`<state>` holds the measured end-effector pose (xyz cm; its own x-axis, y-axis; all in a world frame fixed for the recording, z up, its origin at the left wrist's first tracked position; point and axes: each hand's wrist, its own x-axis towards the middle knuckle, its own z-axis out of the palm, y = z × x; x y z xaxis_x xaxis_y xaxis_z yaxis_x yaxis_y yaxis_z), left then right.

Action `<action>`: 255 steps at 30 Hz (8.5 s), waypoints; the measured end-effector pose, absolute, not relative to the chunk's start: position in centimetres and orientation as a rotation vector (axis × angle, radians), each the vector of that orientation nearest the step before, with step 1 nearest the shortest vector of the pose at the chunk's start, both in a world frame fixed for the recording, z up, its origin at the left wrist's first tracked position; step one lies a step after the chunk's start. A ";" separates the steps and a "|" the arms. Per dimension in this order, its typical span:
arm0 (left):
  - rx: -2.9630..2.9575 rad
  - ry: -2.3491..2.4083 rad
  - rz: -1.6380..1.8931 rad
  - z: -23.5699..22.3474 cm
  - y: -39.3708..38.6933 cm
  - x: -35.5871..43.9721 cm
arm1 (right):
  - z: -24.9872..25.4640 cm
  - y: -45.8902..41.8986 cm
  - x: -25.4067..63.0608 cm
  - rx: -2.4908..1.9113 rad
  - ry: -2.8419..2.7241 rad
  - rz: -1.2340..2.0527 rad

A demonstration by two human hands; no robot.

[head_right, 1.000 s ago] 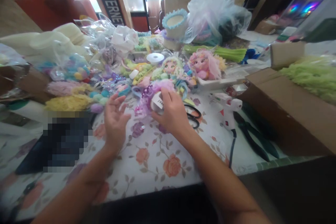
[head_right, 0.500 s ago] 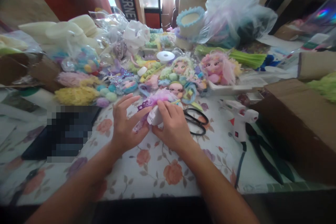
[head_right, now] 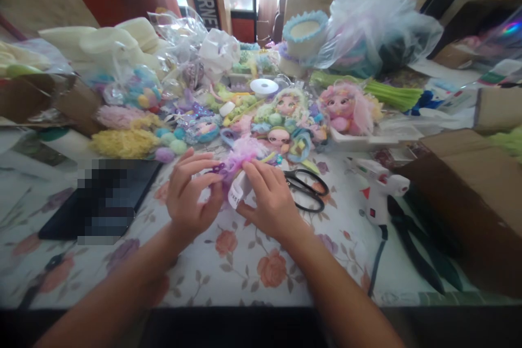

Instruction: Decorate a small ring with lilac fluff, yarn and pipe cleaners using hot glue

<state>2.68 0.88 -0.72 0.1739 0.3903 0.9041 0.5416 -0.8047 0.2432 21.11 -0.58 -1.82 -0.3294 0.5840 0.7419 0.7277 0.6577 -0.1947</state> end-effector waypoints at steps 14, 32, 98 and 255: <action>-2.222 -0.844 -1.445 -0.8 1.1 2.7 | -2.1 -0.3 21.0 -1.008 -1.966 -0.198; -2.092 -0.708 -1.400 -0.4 0.9 3.1 | -2.2 0.0 21.1 -1.068 -1.900 -0.247; -2.206 -0.943 -1.460 0.3 0.6 2.9 | -0.9 -1.1 21.2 -0.921 -2.043 -0.419; -2.638 -2.005 -2.489 0.4 0.6 3.4 | -2.2 -0.5 20.8 -0.895 -2.041 -0.459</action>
